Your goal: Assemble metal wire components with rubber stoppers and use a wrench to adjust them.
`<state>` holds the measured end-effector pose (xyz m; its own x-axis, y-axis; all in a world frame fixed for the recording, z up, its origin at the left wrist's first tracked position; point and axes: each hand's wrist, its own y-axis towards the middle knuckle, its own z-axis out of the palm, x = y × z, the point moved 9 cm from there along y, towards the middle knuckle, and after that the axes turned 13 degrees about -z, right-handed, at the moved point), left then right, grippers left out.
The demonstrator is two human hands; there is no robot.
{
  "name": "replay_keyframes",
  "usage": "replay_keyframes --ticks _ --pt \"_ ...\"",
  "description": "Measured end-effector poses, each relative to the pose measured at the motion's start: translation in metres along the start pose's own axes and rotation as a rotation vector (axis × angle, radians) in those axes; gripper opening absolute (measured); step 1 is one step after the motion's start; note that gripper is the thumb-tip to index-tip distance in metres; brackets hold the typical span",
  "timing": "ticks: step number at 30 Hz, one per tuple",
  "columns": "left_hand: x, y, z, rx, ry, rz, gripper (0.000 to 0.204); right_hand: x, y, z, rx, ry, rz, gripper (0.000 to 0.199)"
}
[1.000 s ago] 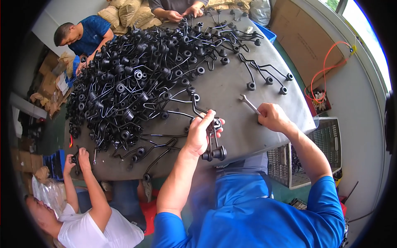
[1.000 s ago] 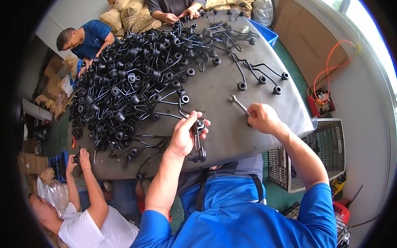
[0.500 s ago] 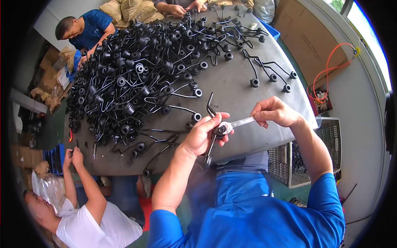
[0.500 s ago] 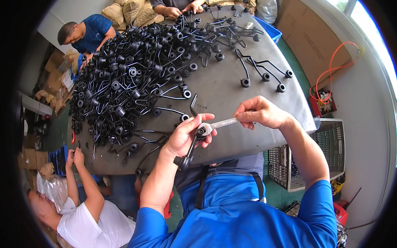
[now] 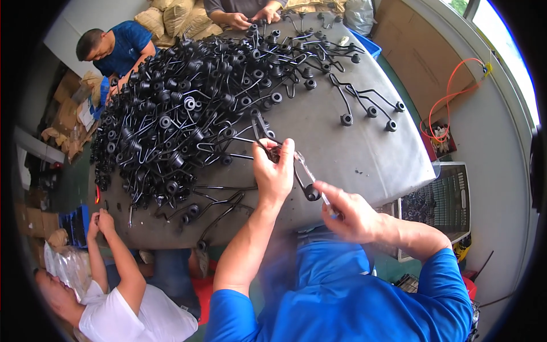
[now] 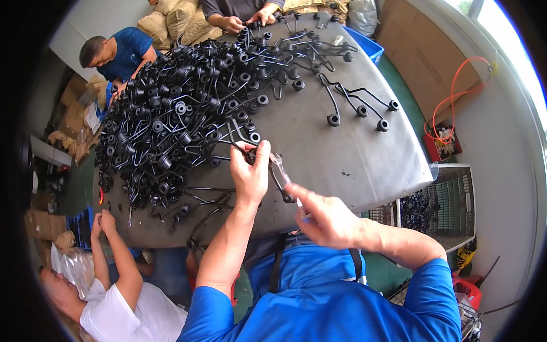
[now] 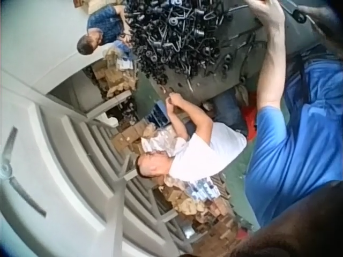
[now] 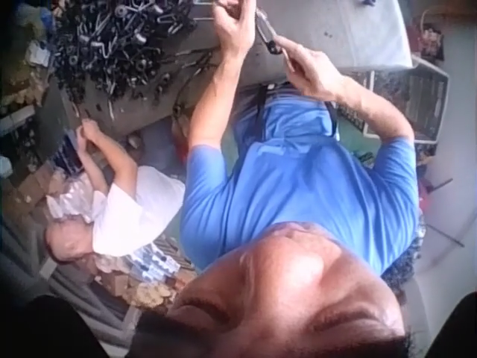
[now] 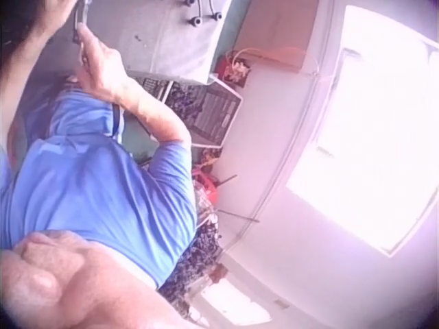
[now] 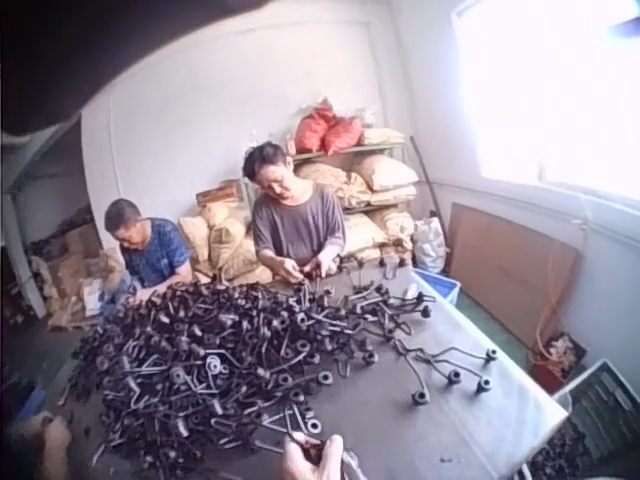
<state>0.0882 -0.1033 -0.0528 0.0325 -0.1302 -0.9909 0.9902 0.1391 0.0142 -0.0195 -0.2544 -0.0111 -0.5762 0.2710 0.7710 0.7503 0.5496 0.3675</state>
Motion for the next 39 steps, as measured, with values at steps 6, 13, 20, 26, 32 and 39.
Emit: replay_keyframes --ticks 6,13,20,26,32,39 --pt "-0.013 -0.039 0.034 0.222 0.466 0.083 0.033 0.067 0.048 -0.048 -0.048 -0.344 -0.522 0.019" --pt "-0.031 -0.052 0.024 0.512 -0.151 -0.107 0.021 -0.123 -0.006 -0.041 -0.417 0.445 0.506 0.042" --pt "-0.008 -0.032 0.006 0.365 -0.058 -0.266 0.011 -0.140 -0.008 -0.064 -0.471 0.409 0.563 0.046" --pt "0.010 -0.026 0.018 0.458 -0.387 -0.416 0.020 -0.182 -0.051 -0.095 -0.862 0.644 0.651 0.035" --pt "-0.017 -0.040 0.072 0.532 -0.694 -0.384 0.028 -0.061 -0.028 -0.057 -0.388 0.028 0.114 0.053" --pt "-0.032 -0.087 0.142 0.865 -0.102 -0.257 0.061 -0.052 -0.082 -0.034 -0.385 0.304 0.041 0.030"
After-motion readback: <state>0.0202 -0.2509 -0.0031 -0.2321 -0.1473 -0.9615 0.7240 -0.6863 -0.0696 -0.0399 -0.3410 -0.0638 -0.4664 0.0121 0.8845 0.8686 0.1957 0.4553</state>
